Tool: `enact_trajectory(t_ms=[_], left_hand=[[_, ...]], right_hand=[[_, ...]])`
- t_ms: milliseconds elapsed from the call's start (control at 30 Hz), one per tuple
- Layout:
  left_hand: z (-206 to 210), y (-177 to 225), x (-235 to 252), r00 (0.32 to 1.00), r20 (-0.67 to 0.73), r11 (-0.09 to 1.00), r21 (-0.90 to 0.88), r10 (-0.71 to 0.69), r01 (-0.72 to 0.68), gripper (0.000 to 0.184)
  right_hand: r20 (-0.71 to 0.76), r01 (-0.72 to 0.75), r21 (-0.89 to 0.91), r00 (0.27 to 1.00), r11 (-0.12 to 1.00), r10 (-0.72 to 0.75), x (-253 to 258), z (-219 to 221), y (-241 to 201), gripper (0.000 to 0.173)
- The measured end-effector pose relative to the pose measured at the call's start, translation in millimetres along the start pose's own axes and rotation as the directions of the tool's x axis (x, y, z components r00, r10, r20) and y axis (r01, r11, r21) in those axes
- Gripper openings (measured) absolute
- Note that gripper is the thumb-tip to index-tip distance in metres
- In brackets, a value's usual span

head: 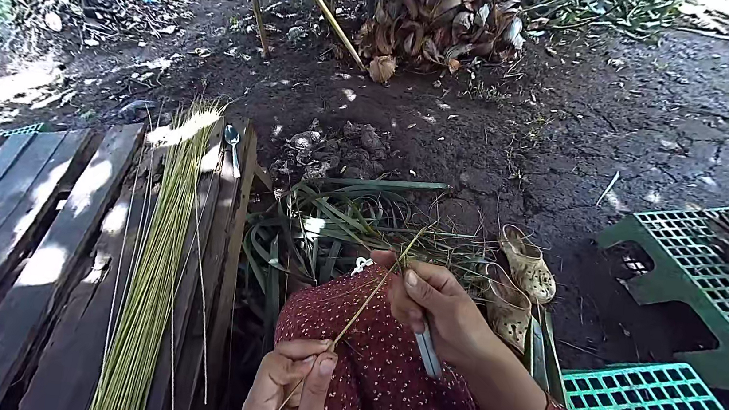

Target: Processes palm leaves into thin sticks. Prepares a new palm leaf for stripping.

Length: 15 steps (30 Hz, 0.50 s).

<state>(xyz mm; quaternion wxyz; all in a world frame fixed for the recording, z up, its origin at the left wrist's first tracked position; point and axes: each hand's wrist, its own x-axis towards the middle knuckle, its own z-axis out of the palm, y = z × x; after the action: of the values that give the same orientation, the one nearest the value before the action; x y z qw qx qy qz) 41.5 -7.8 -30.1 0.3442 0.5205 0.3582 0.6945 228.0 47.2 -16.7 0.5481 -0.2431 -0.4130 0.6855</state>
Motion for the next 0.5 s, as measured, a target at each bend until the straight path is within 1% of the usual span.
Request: enact_trajectory(t_ms=[100,200,233,267,333,367,400,433,467,500], left_hand=[[-3,8,-2,0.998,0.019,0.997,-0.030,-0.065,0.065,0.003],[1,8,-6,0.996,0.026,0.996,-0.019,-0.086,0.086,0.003],[-1,8,-6,0.998,0.008,0.998,-0.004,-0.068,0.068,0.003],[-6,9,-6,0.999,-0.014,0.999,0.025,-0.042,0.042,0.003],[-20,12,-3,0.999,-0.042,0.998,0.062,0.001,0.002,0.005],[-25,12,-2,0.999,-0.046,0.998,0.065,0.008,-0.005,0.006],[-26,10,-1,0.999,-0.049,0.998,0.061,0.011,-0.008,0.006],[-25,7,0,0.998,-0.053,0.999,0.052,0.014,-0.011,0.005],[-23,5,2,0.998,-0.058,0.999,0.048,0.018,-0.016,0.004],[-21,3,5,0.998,-0.062,0.999,0.040,0.025,-0.022,0.004]], right_hand=[[-0.169,0.098,-0.088,0.979,0.991,-0.112,8,-5,-3,0.033],[-0.283,0.102,-0.168,0.948,0.980,-0.147,17,-14,-6,0.035],[-0.369,0.105,-0.174,0.915,0.979,-0.163,21,-21,-8,0.035],[-0.480,0.114,-0.173,0.857,0.978,-0.185,26,-37,-13,0.036],[-0.676,0.158,-0.169,0.699,0.973,-0.231,38,-82,-27,0.038],[-0.709,0.129,-0.186,0.669,0.974,-0.224,43,-102,-31,0.038],[-0.693,0.027,-0.238,0.695,0.971,-0.189,45,-117,-30,0.039],[-0.644,-0.151,-0.361,0.754,0.920,-0.129,46,-128,-25,0.040],[-0.580,-0.366,-0.567,0.814,0.738,-0.042,46,-137,-21,0.038],[-0.538,-0.518,-0.755,0.840,0.403,0.071,47,-140,-19,0.038]])
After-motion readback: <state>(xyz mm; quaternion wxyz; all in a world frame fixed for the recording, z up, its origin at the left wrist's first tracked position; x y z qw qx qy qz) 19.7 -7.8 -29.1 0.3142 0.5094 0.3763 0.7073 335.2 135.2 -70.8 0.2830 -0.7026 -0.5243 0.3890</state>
